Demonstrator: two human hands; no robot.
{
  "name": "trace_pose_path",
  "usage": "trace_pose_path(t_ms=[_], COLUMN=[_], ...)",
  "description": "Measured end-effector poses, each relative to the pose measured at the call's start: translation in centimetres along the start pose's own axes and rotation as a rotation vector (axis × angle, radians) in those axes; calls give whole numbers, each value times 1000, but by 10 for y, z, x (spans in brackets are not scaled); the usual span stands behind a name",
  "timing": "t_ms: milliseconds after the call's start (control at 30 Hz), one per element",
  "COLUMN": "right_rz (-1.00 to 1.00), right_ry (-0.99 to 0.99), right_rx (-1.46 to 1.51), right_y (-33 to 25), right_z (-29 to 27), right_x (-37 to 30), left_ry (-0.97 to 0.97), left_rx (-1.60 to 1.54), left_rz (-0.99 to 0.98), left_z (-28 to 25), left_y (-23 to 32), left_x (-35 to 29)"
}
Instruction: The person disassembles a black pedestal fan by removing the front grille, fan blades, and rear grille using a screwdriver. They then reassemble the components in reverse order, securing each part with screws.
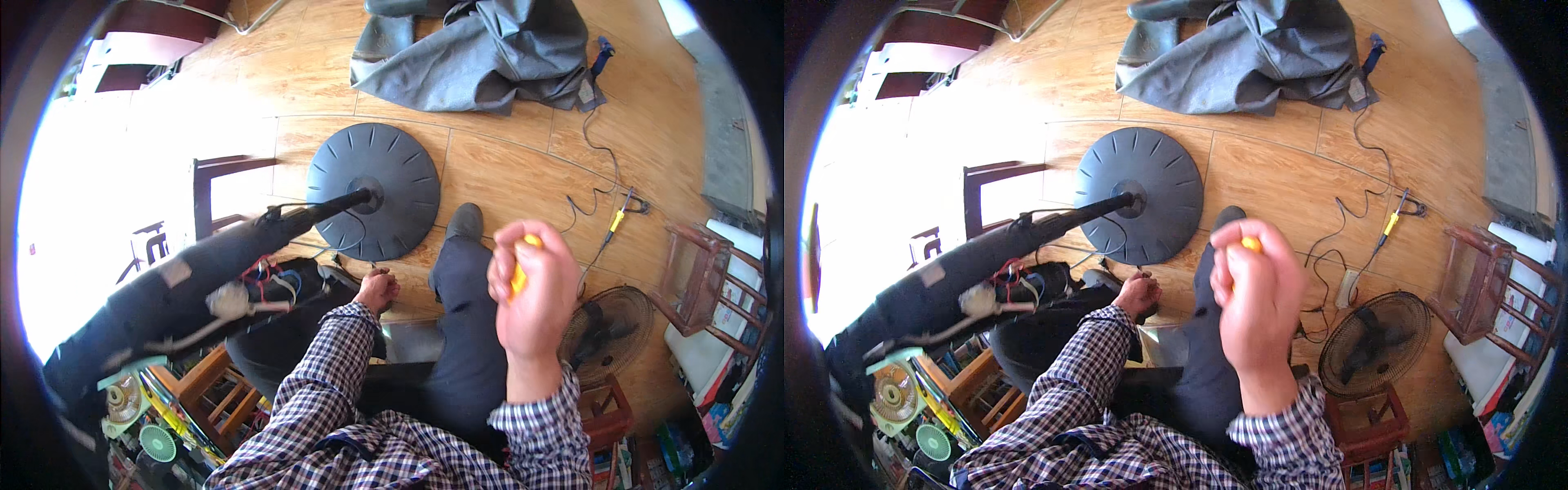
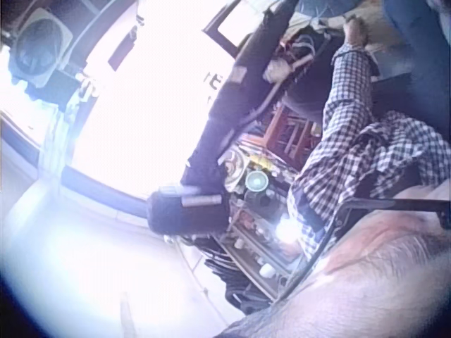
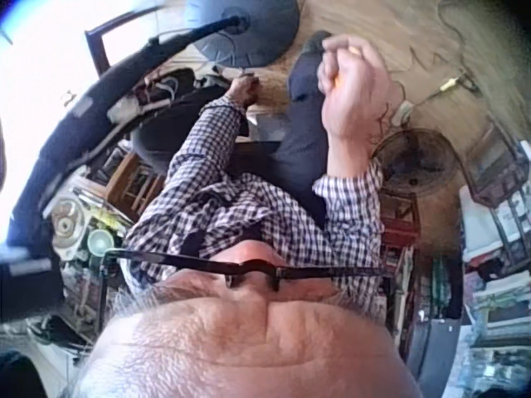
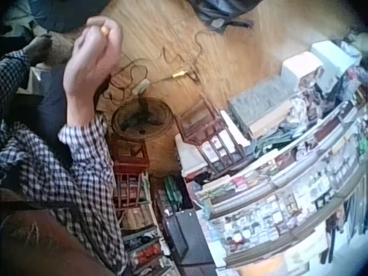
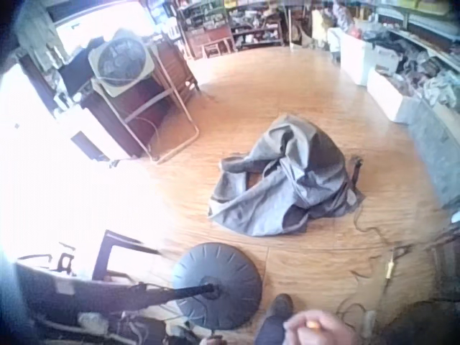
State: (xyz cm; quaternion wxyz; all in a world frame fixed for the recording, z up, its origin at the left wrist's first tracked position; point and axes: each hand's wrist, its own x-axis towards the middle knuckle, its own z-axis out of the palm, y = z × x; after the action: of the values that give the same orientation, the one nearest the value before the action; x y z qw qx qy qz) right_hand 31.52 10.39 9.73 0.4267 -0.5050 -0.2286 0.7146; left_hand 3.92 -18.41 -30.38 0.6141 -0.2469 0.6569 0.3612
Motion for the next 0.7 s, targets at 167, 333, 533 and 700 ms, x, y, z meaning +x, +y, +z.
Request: trace_pose_path(t_ms=[167, 333, 533, 700], right_rz=[-64, -270, -256, -111], right_ry=[-119, -225, -343, -490], right_rx=[10, -150, -88, 14], right_y=[40, 71, 96, 130], right_z=[7, 11, 9, -7], right_x=[12, 19, 4, -10], left_ry=[-177, -363, -512, -628], left_rx=[453, 524, 519, 268], left_rz=[387, 619, 804, 871], left_z=[84, 116, 111, 93], left_y=[49, 71, 69, 52], left_x=[-100, -184, -268, -279])
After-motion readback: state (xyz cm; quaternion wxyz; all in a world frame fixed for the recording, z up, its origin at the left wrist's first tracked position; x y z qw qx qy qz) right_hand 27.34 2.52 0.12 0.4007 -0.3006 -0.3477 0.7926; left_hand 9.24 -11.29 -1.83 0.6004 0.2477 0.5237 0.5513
